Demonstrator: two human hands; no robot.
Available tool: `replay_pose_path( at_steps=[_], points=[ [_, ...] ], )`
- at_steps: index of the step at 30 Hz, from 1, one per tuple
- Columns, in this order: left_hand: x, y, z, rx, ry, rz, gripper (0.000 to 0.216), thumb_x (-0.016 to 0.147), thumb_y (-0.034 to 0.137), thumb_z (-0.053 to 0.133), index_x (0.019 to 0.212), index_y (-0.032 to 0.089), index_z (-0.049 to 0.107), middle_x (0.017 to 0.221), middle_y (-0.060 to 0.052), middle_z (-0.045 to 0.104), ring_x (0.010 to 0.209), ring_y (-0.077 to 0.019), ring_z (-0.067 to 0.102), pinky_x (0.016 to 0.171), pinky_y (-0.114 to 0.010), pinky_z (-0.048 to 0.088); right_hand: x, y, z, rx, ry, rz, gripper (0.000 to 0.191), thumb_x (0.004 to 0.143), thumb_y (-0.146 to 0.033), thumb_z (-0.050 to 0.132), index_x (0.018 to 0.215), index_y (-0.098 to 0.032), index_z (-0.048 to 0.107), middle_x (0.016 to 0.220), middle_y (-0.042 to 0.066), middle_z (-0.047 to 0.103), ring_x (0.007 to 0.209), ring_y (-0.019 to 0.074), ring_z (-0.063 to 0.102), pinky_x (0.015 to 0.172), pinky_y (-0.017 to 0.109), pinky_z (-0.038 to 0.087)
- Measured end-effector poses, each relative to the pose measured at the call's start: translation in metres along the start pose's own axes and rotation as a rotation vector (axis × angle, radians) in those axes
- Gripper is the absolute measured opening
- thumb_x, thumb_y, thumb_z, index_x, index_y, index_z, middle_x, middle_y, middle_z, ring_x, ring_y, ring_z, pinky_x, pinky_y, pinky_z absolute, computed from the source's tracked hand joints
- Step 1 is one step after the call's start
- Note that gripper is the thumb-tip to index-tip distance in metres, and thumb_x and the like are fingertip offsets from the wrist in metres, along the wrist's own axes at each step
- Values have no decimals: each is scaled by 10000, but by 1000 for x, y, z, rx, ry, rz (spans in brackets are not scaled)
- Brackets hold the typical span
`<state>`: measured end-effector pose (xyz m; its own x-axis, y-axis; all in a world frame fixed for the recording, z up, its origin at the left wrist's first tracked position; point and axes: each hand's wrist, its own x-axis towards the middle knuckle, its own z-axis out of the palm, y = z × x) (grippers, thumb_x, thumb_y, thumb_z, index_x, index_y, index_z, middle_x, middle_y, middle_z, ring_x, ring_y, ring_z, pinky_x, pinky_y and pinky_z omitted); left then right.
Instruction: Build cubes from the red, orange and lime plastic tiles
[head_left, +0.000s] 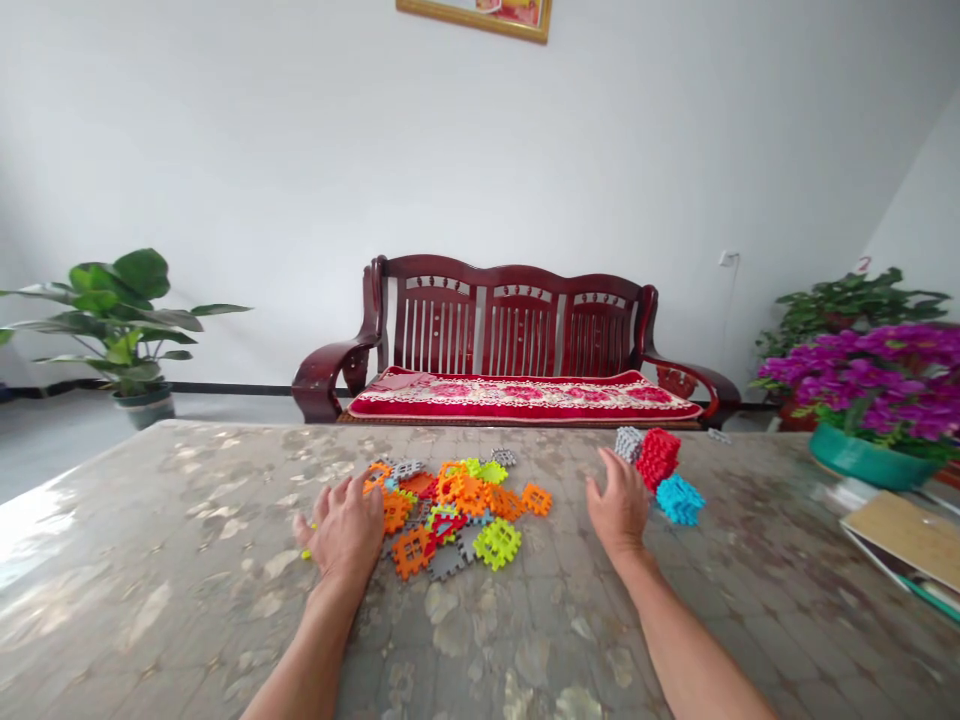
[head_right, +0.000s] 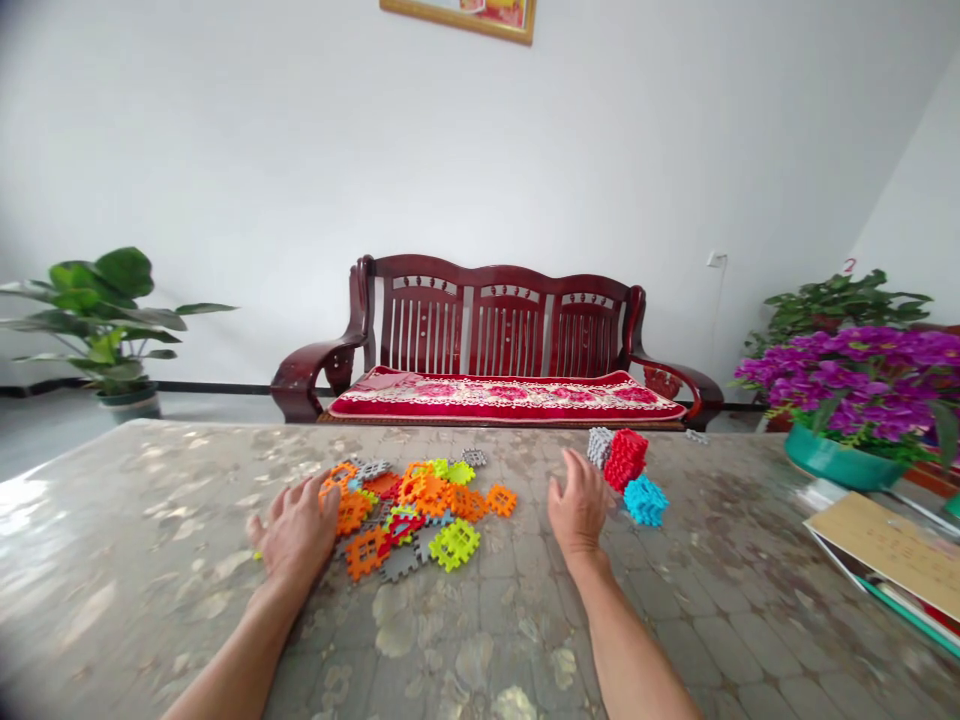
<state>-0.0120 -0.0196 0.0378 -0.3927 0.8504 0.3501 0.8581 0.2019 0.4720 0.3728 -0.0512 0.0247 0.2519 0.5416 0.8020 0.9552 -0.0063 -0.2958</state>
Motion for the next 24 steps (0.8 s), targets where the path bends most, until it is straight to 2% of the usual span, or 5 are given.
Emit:
replay_pose_path(
  at_steps=[4,8,11,15,24],
  points=[
    [7,-8,-1,-2,-131,-99,542,938,507,281,1321,258,572,1428,-134,544,1356,-342,408,1088,-672,202,5,44,-29,-156,104,241,595,822,-378,578,1363,-147,492,1329,195,570,1196,350,511,1000,501,377],
    [7,-7,0,34,-204,-24,506,938,509,284,1257,297,614,1361,-104,609,1299,-321,478,1072,-646,237,2,68,-48,-290,179,565,850,715,-560,672,1411,-130,443,1360,251,533,1202,431,503,958,551,394],
    [2,-4,3,71,-189,62,476,938,489,315,1250,302,624,1345,-78,627,1267,-295,512,1066,-561,295,1,76,-51,-299,93,693,977,653,-644,691,1445,-148,406,1375,268,518,1206,442,511,924,553,420],
    [-3,-1,8,99,-164,160,470,946,478,318,1252,299,627,1310,-70,652,1202,-267,565,1031,-468,353,4,85,-47,-260,-110,849,1015,678,-681,641,1501,-182,319,1304,271,574,1124,428,588,864,555,455],
    [-3,2,9,82,-211,215,485,949,486,344,1293,277,614,1312,-67,652,1165,-268,595,1022,-424,379,5,112,-32,-270,-170,822,981,677,-570,692,1492,-161,329,1233,269,618,1063,413,625,855,539,453]
  ],
)
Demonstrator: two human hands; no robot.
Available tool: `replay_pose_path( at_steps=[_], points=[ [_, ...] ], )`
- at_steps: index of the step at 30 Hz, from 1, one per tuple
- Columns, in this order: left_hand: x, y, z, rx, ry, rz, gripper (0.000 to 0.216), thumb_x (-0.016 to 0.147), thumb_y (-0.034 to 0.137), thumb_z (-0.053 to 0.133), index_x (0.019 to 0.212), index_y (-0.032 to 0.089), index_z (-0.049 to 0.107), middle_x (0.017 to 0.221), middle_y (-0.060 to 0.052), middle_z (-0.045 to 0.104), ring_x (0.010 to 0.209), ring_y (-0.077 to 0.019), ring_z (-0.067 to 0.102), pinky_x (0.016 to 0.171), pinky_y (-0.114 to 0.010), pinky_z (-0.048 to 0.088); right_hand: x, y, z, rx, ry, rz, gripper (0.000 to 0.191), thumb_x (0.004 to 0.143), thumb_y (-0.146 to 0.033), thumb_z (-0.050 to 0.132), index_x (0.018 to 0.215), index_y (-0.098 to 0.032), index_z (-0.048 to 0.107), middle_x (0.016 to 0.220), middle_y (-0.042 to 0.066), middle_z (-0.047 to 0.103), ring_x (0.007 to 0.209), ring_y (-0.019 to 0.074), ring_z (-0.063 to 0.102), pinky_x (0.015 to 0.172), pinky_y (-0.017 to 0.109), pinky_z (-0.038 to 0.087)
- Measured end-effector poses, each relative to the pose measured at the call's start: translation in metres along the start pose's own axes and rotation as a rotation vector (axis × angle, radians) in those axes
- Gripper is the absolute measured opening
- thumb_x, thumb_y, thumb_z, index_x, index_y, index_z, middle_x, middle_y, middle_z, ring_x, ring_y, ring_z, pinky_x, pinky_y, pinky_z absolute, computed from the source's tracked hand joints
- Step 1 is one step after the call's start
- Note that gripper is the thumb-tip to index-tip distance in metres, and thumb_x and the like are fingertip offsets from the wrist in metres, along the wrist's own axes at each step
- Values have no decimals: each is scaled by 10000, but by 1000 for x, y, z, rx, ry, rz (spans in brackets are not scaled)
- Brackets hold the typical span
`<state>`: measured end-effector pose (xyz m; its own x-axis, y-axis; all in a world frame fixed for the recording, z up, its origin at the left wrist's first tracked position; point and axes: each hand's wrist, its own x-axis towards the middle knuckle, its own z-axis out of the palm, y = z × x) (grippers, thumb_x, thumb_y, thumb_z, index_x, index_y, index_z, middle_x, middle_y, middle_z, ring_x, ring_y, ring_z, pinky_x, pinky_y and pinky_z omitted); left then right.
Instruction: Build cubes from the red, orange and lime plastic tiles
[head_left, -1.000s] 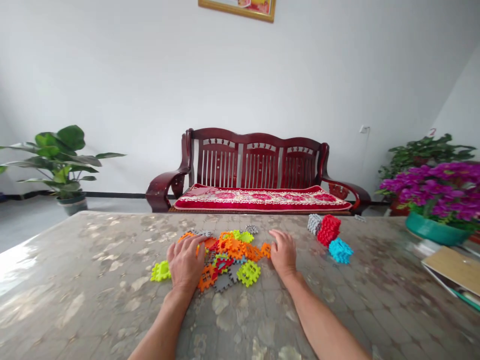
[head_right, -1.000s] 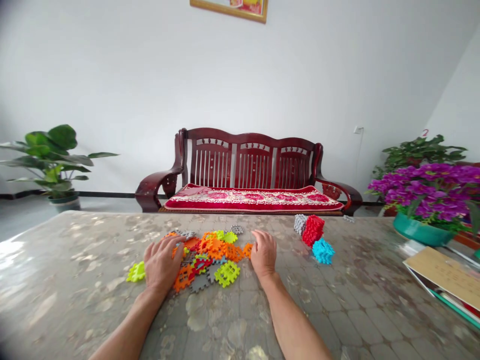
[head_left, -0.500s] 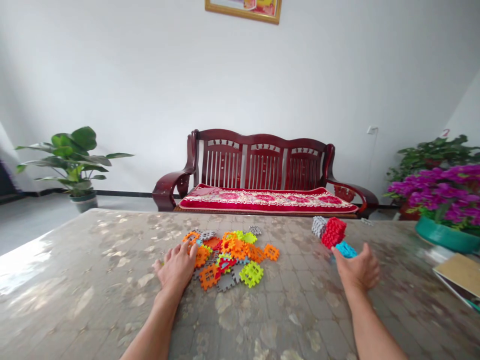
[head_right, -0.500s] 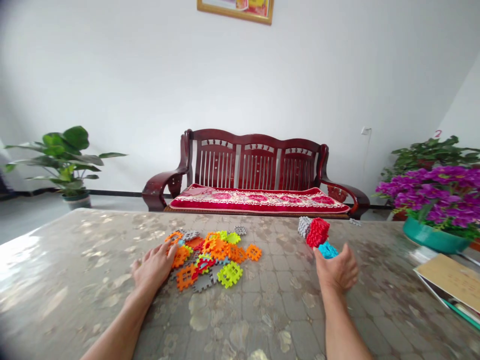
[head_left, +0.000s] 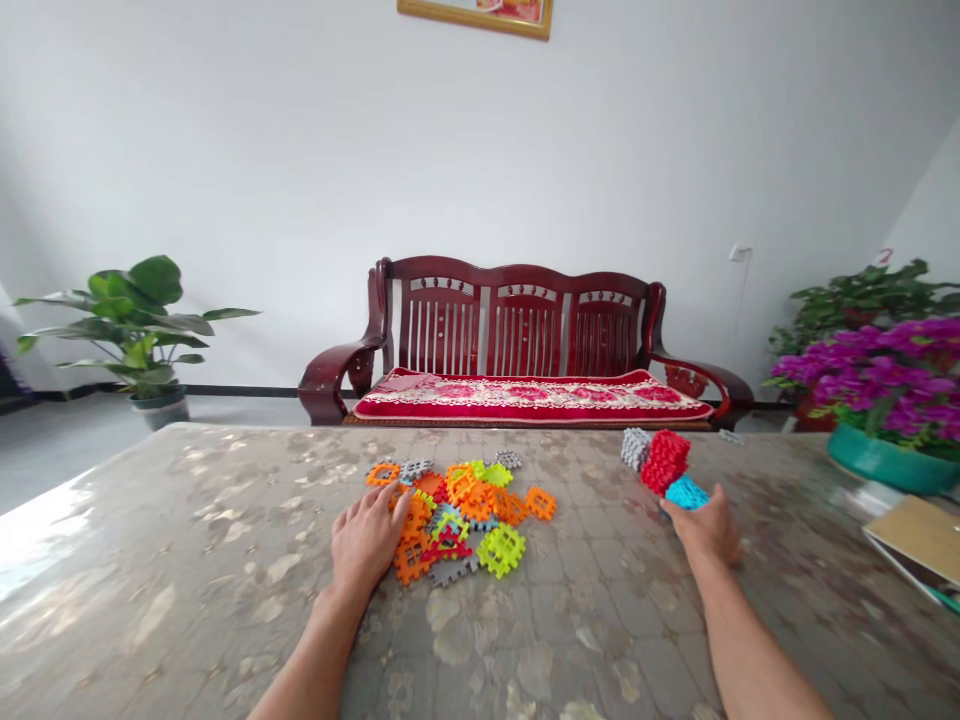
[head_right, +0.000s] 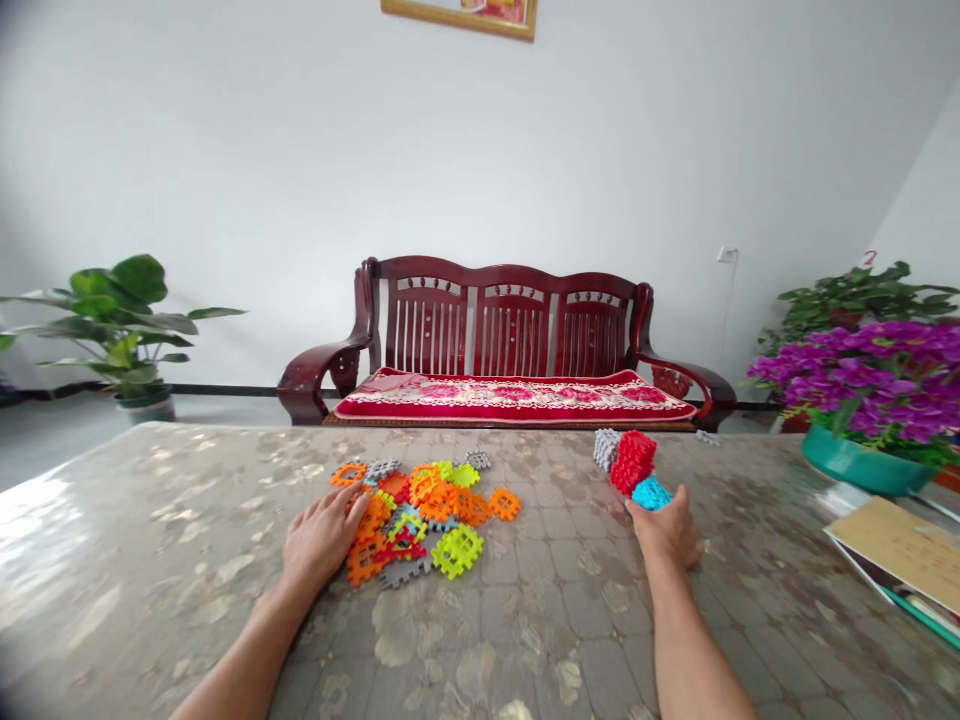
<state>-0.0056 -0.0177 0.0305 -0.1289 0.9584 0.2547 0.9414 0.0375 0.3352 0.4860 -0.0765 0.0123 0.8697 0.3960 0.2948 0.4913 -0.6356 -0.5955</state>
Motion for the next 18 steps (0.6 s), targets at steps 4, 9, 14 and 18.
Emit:
replay_pose_path(
  at_steps=[4,9,14,18],
  points=[
    [1,-1,1,1,-15,0,495,954,487,334,1309,269,602,1339,-71,633,1193,-273,580,1038,-433,370,7,7,9,1,-8,-35,918,658,-540,697,1463,-221,392,1170,241,650,1014,414,619,867,599,402],
    [2,-3,2,1,-33,12,491,958,485,337,1314,268,596,1350,-67,626,1207,-281,574,1044,-441,372,8,7,11,-15,-18,-38,859,674,-532,676,1444,-242,426,1181,226,649,1033,421,604,865,602,400],
    [3,-2,4,1,-52,61,476,962,473,354,1328,273,583,1361,-61,619,1221,-270,569,1055,-439,371,2,-1,1,-84,-34,-53,956,698,-638,637,1486,-178,350,1228,252,613,1071,418,599,860,555,445],
    [2,-1,7,-17,-54,99,438,963,455,376,1302,292,600,1354,-52,626,1237,-252,559,1061,-423,371,3,-4,-2,-121,-90,-55,848,757,-608,579,1479,-218,367,1227,219,627,1079,421,593,867,565,447]
  ],
)
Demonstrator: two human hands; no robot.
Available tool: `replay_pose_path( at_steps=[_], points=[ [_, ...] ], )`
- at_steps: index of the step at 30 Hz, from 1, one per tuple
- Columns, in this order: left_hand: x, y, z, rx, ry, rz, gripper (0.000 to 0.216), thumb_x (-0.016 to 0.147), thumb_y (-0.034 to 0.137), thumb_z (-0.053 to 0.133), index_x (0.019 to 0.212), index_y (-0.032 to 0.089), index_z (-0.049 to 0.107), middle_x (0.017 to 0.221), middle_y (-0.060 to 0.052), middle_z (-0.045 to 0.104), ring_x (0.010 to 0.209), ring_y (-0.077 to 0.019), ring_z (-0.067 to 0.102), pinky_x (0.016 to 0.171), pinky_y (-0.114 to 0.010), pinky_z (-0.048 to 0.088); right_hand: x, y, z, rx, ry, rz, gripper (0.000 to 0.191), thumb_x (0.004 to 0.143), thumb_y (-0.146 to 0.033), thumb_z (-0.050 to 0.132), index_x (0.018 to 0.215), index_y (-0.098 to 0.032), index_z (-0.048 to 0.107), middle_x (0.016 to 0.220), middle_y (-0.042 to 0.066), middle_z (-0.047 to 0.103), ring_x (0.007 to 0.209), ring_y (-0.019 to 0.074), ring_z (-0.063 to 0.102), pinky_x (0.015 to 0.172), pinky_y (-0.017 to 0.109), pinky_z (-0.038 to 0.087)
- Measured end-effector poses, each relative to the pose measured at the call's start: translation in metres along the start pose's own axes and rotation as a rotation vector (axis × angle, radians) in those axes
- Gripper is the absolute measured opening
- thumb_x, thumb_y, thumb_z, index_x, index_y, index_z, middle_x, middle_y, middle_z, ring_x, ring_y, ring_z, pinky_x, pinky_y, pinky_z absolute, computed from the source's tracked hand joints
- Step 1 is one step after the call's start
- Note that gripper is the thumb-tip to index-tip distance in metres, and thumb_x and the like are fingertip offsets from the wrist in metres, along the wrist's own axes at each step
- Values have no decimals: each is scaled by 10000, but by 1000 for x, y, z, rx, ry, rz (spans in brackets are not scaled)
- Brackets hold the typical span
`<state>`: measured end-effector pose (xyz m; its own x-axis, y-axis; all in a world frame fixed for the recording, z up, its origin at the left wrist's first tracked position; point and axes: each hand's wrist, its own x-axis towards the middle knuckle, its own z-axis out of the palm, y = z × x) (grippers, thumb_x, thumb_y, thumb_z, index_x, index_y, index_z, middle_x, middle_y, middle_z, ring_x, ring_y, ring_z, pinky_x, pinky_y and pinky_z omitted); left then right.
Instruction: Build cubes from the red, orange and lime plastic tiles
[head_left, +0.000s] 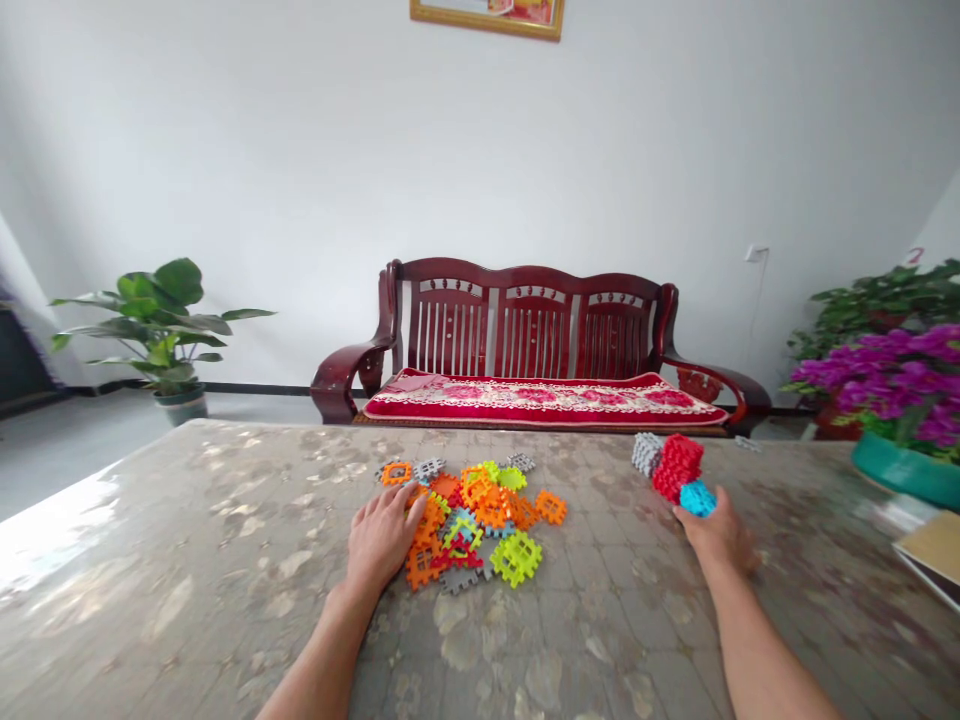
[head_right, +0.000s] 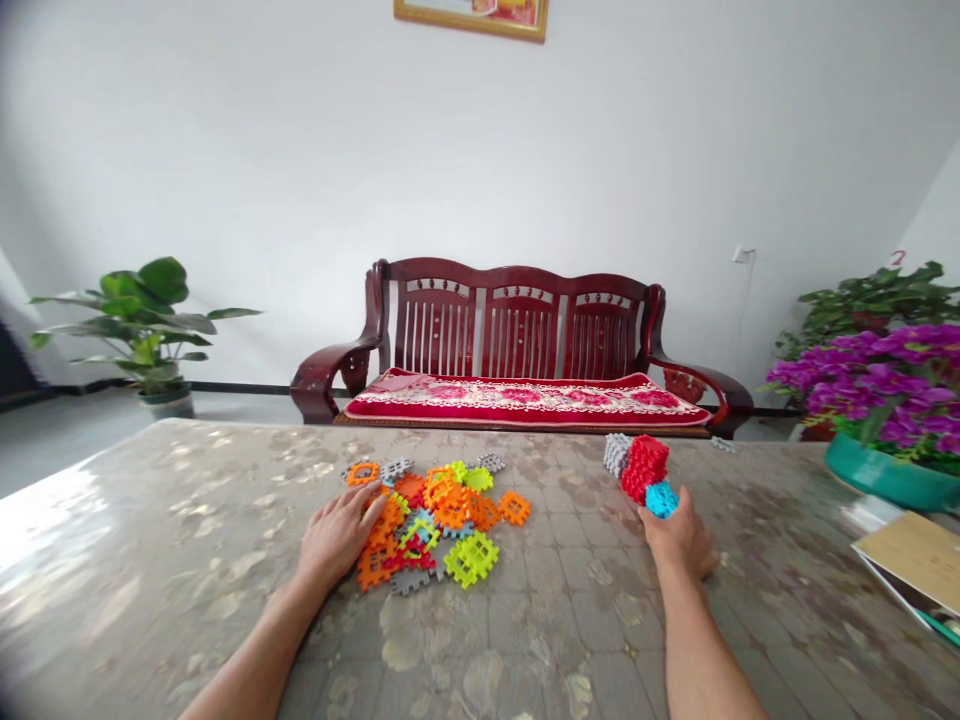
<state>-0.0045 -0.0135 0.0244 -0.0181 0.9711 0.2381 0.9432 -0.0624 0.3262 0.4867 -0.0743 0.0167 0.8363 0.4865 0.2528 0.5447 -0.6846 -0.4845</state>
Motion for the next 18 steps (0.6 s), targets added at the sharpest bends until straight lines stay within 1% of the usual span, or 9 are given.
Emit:
replay_pose_path(
  at_steps=[3,8,13,18],
  points=[
    [0,2,1,-7,-4,20,437,964,455,376,1300,291,603,1351,-52,627,1235,-258,561,1060,-432,375,2,1,0,-43,-48,-7,721,787,-573,536,1433,-269,433,1189,184,648,1058,411,600,845,556,455],
    [-1,5,0,-15,-21,76,444,974,449,355,1297,276,604,1355,-60,623,1252,-258,554,1056,-433,379,3,1,0,-85,-40,-40,644,770,-550,532,1350,-269,523,1083,163,674,984,378,629,784,487,483],
    [-3,13,2,-20,-29,116,438,975,434,361,1301,266,601,1358,-72,620,1253,-259,553,1054,-436,379,-1,0,-2,-80,-39,-1,659,735,-512,566,1348,-275,532,1053,155,682,959,361,645,750,456,505],
    [-5,19,8,-35,-15,166,422,975,417,368,1300,279,599,1341,-63,629,1218,-239,573,1035,-406,394,-7,-1,-4,-5,-17,-1,675,711,-508,590,1346,-285,544,1025,144,697,934,360,657,742,455,513]
  ],
)
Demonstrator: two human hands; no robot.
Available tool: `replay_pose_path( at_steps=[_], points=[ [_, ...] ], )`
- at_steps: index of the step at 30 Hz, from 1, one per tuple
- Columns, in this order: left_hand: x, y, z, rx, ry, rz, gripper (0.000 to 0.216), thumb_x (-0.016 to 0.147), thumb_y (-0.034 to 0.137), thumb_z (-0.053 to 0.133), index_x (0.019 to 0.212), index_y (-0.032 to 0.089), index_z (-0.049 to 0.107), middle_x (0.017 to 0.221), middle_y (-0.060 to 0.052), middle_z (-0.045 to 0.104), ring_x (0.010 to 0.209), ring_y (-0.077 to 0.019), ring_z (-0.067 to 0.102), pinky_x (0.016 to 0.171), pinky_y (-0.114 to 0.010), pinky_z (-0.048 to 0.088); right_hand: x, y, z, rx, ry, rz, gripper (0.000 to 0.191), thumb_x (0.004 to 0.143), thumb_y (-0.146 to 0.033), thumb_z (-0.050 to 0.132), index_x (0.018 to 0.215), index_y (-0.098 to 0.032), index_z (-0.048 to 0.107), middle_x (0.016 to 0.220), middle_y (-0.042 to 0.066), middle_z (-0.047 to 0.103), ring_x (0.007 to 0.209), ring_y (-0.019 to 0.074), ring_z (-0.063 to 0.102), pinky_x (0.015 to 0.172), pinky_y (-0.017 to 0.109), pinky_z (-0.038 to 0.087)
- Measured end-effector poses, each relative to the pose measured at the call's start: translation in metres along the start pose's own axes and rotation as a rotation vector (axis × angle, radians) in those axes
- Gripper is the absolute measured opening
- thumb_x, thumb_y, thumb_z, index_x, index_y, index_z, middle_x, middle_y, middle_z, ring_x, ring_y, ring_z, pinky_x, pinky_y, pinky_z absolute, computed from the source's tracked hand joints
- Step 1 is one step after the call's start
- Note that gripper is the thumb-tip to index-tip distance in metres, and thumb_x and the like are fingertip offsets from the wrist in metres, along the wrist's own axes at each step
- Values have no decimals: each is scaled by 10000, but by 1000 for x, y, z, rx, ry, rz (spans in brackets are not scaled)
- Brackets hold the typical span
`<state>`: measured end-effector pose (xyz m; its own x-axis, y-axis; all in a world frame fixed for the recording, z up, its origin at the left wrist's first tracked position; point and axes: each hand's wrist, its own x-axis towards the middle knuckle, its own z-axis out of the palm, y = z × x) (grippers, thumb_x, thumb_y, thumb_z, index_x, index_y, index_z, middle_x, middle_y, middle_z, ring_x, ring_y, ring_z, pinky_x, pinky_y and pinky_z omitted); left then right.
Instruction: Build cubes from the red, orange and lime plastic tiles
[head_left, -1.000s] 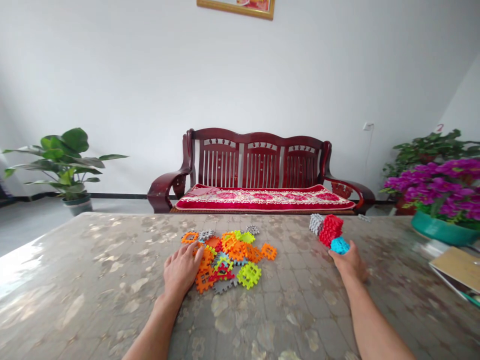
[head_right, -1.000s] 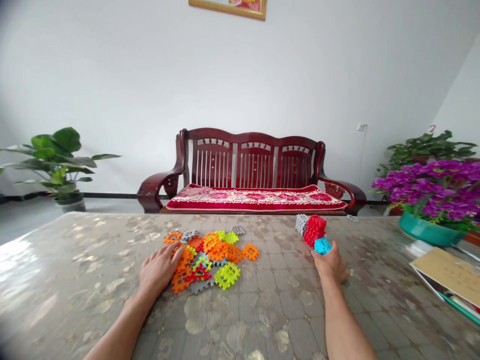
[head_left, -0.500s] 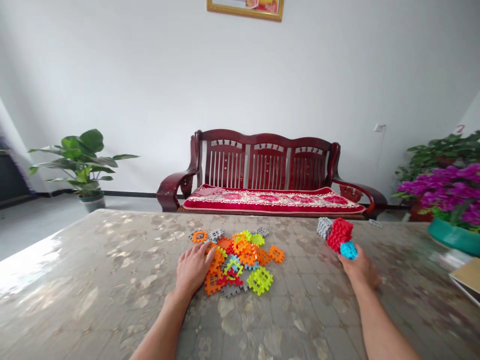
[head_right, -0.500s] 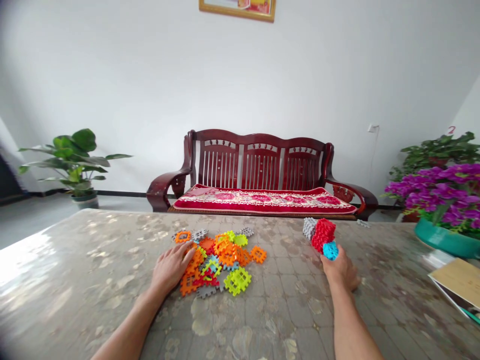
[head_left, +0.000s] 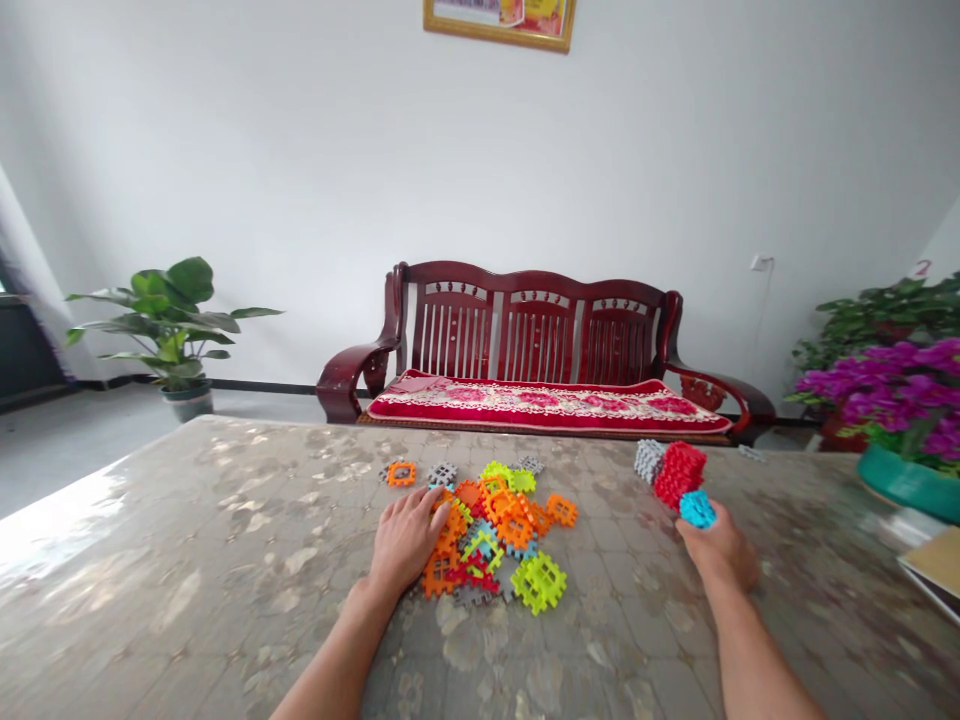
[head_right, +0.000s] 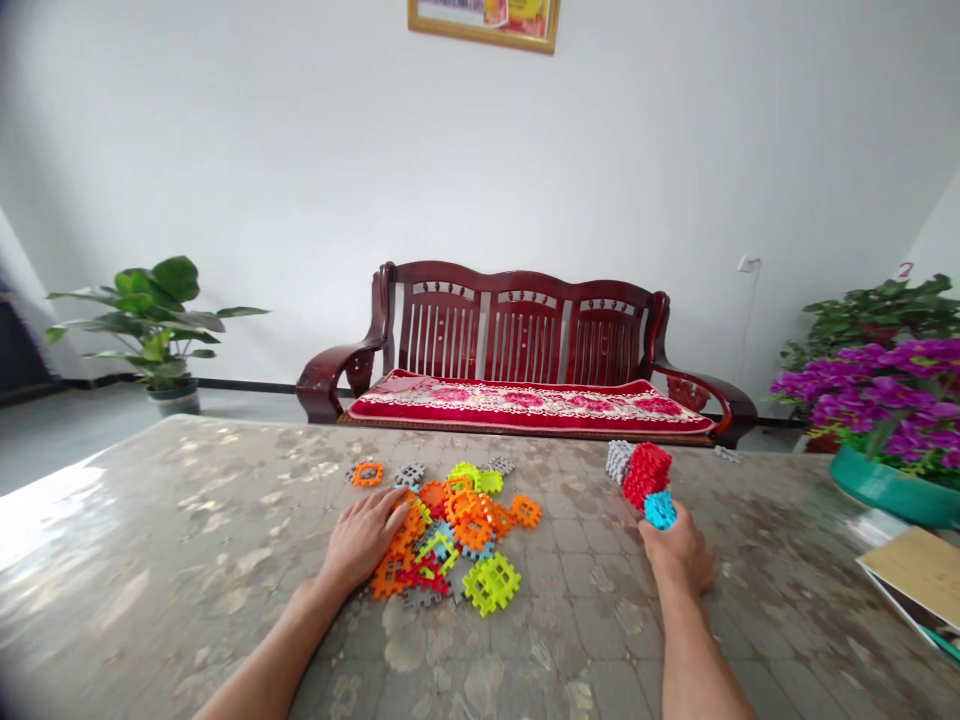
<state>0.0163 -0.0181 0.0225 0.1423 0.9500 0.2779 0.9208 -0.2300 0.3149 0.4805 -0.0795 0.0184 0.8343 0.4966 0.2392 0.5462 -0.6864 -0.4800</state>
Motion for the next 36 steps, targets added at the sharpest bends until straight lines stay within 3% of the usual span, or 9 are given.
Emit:
replay_pose_path(
  at_steps=[6,12,17,20,22,26,29,32,36],
  points=[
    [-2,13,7,15,23,24,401,972,398,385,1290,297,607,1327,-61,635,1209,-241,581,1047,-417,394,-9,-5,-4,126,4,51,714,699,-518,593,1364,-266,528,1068,142,699,914,354,660,719,432,508],
    [-6,32,15,9,12,-31,419,971,383,394,1334,286,579,1401,-100,574,1277,-250,539,1084,-431,376,-28,-36,2,288,31,-52,692,682,-503,602,1321,-238,560,996,113,711,834,302,658,716,393,497],
    [-6,31,22,-93,83,-38,443,971,372,380,1356,236,553,1444,-122,528,1322,-252,495,1102,-449,372,-65,-82,12,477,-68,-328,637,659,-426,611,1257,-210,582,942,52,713,845,251,661,785,351,507],
    [-5,29,24,-170,181,44,438,967,370,396,1354,234,550,1433,-113,537,1327,-241,482,1123,-457,354,-96,-107,11,489,-116,-556,571,694,-359,597,1248,-224,586,1034,49,708,922,237,645,825,345,505],
    [-6,29,22,-227,221,124,453,962,380,414,1381,248,522,1452,-102,516,1347,-238,456,1137,-462,341,-118,-121,7,441,-65,-690,544,716,-309,595,1255,-236,592,1089,54,698,982,240,622,885,359,486],
    [-11,33,16,-347,148,277,561,949,422,451,1480,249,394,1539,-116,403,1405,-249,383,1154,-463,328,-157,-142,-5,345,-83,-999,634,734,-173,589,1358,-276,535,1189,51,682,1030,262,588,909,384,473],
    [-15,36,13,-405,92,359,675,935,475,479,1534,232,284,1585,-142,312,1449,-263,314,1174,-469,298,-177,-150,-10,303,-78,-1143,782,702,-78,582,1442,-295,450,1204,61,679,1030,284,578,894,404,468],
    [-17,38,11,-430,79,396,788,895,525,536,1552,218,229,1599,-168,264,1464,-288,280,1174,-487,292,-186,-154,-8,307,-74,-1180,865,680,-43,565,1488,-290,381,1192,74,680,1011,286,585,881,409,473],
    [-18,42,4,-402,28,417,807,811,465,664,1516,256,332,1579,-150,314,1431,-303,347,1142,-478,353,-182,-155,2,395,-80,-1037,787,717,-101,568,1470,-260,407,1180,80,678,1038,281,602,912,420,490]
  ],
)
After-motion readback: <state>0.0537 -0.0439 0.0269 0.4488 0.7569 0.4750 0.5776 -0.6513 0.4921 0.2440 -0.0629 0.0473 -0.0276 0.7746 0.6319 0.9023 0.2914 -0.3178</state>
